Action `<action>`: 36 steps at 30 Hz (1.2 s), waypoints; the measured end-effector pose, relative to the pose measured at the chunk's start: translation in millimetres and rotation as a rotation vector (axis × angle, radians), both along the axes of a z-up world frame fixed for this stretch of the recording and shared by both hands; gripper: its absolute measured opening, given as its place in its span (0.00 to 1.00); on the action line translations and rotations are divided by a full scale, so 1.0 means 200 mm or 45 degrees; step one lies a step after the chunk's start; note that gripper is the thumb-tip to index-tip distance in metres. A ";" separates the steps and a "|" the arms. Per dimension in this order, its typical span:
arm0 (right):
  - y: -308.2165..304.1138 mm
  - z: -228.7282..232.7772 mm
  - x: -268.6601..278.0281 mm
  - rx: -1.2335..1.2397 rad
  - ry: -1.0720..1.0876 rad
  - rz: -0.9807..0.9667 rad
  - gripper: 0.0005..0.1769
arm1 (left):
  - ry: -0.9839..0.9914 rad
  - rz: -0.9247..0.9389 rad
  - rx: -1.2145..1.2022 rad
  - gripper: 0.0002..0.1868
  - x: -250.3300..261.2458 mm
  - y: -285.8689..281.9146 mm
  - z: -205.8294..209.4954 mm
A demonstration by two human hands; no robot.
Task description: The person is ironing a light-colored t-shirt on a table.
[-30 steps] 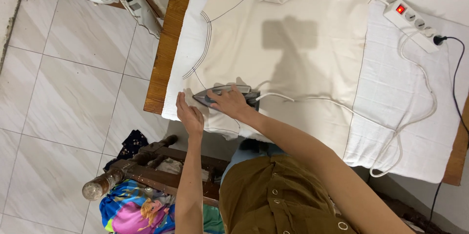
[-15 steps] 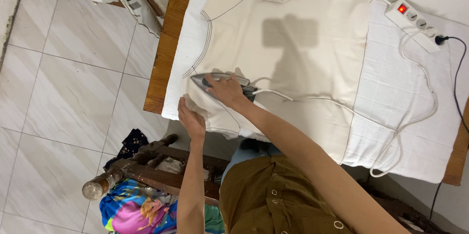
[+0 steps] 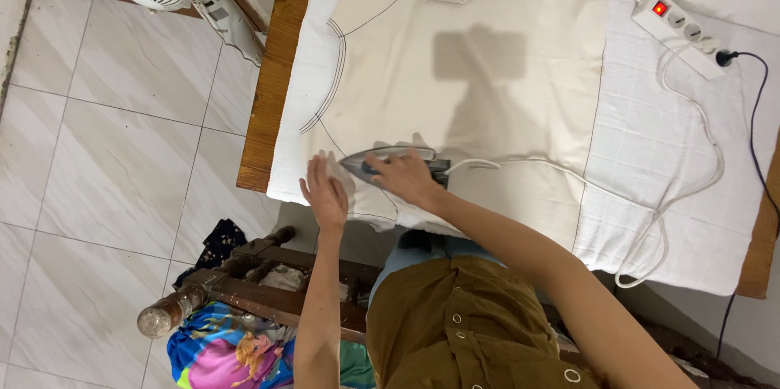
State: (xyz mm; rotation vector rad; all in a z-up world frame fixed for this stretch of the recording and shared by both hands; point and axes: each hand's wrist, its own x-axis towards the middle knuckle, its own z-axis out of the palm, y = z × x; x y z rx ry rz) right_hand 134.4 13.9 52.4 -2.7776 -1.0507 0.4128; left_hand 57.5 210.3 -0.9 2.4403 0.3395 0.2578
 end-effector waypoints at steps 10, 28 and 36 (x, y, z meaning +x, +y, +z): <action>-0.32 0.11 0.25 0.034 -0.208 -0.509 0.30 | 0.225 -0.324 0.119 0.26 0.10 -0.09 -0.10; -0.22 0.04 0.29 0.228 -0.229 -0.229 0.29 | 0.272 -0.358 0.136 0.27 0.62 -0.02 -0.23; -0.15 0.07 0.47 0.021 -0.340 -0.490 0.29 | 0.367 -0.180 0.083 0.27 0.76 0.03 -0.19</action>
